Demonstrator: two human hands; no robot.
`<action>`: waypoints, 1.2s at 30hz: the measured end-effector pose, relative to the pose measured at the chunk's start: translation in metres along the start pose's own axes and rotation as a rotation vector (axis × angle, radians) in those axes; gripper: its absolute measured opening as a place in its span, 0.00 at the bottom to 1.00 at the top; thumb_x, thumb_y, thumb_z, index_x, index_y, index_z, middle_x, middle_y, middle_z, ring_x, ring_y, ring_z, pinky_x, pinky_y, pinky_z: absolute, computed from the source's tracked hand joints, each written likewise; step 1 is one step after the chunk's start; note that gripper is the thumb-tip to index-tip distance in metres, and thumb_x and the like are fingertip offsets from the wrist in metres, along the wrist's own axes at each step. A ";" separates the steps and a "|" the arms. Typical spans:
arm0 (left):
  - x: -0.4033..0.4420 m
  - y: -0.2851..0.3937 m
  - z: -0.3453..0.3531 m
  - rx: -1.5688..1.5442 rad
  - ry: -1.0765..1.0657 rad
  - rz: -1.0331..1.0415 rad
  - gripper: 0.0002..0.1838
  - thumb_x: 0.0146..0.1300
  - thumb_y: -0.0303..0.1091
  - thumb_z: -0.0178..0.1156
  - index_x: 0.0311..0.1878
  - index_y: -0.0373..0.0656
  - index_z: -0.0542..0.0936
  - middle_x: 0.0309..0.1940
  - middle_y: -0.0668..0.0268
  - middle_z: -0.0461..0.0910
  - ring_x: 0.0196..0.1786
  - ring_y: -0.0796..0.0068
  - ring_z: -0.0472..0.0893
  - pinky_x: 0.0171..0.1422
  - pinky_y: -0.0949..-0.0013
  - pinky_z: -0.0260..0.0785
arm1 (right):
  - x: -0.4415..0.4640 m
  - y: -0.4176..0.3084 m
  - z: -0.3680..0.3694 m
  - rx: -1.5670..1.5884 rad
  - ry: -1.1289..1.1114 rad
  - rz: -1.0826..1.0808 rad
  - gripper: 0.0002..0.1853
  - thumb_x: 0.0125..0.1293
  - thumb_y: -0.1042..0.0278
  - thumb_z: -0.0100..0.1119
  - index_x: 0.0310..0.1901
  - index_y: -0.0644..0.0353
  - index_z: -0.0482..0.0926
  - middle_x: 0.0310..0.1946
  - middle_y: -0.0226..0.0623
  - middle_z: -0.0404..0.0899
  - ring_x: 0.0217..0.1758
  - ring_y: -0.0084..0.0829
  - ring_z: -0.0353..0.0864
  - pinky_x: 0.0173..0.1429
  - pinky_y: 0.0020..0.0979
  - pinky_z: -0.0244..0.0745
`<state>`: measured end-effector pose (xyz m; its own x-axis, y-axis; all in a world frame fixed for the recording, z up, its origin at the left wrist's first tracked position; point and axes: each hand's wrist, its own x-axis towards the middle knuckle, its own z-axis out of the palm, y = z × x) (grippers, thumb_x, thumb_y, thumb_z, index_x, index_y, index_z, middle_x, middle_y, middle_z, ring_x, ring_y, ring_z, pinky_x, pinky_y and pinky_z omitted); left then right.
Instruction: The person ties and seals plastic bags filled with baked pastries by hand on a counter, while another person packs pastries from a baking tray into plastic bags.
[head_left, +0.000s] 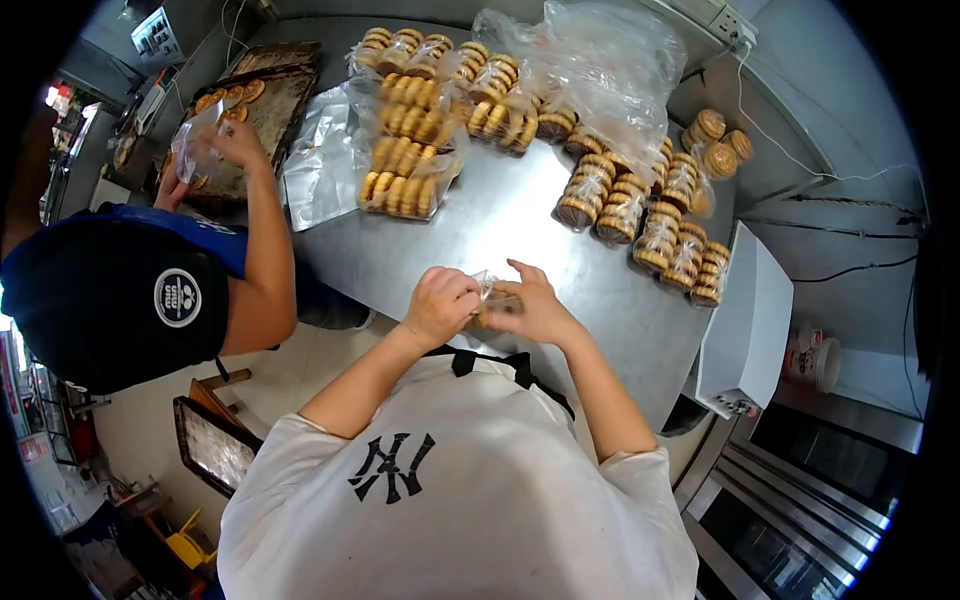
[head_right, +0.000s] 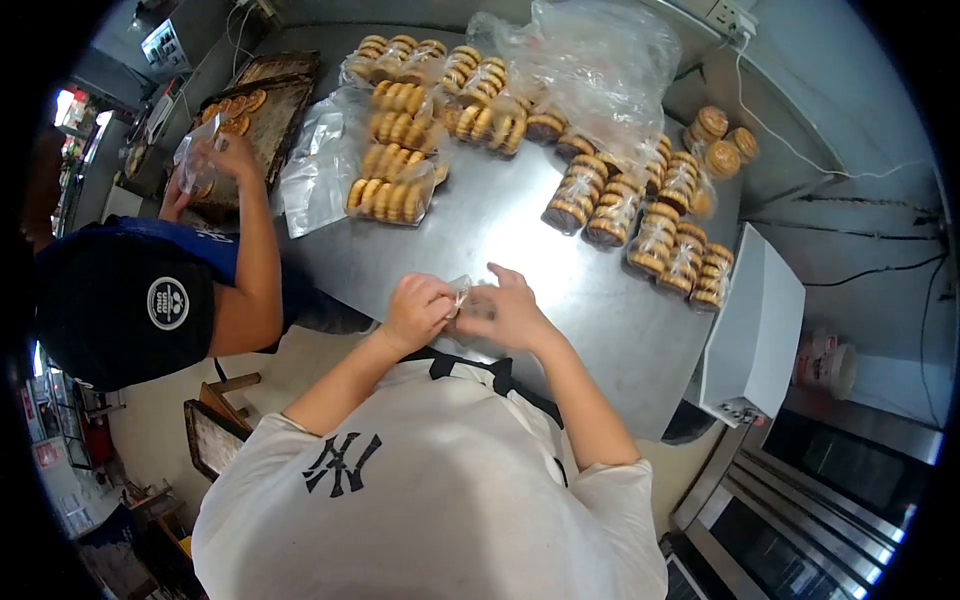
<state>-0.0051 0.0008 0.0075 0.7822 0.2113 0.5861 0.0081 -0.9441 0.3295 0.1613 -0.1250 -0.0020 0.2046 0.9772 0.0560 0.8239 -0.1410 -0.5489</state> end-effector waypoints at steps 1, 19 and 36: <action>0.000 -0.002 0.000 0.014 0.006 0.009 0.07 0.51 0.32 0.64 0.26 0.48 0.74 0.32 0.71 0.77 0.37 0.67 0.78 0.43 0.64 0.66 | 0.006 0.008 0.008 0.337 -0.032 0.156 0.24 0.53 0.51 0.73 0.47 0.58 0.86 0.60 0.52 0.75 0.67 0.48 0.70 0.71 0.46 0.63; -0.034 -0.023 0.031 -1.441 0.076 -1.341 0.10 0.66 0.35 0.62 0.35 0.36 0.80 0.48 0.61 0.83 0.44 0.71 0.82 0.47 0.69 0.74 | 0.002 -0.001 0.026 1.566 0.066 0.883 0.09 0.65 0.69 0.62 0.28 0.56 0.72 0.25 0.28 0.73 0.21 0.20 0.69 0.23 0.23 0.62; -0.046 -0.027 0.052 -0.507 -0.089 -0.536 0.03 0.61 0.28 0.63 0.37 0.41 0.80 0.35 0.64 0.81 0.37 0.66 0.81 0.44 0.66 0.73 | 0.034 0.023 0.053 0.655 -0.059 0.556 0.10 0.58 0.72 0.63 0.40 0.61 0.74 0.25 0.35 0.77 0.30 0.25 0.81 0.35 0.27 0.75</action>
<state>-0.0090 0.0037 -0.0666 0.7995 0.5684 0.1942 0.1308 -0.4803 0.8673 0.1593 -0.0869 -0.0568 0.4453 0.8027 -0.3966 0.1379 -0.4992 -0.8555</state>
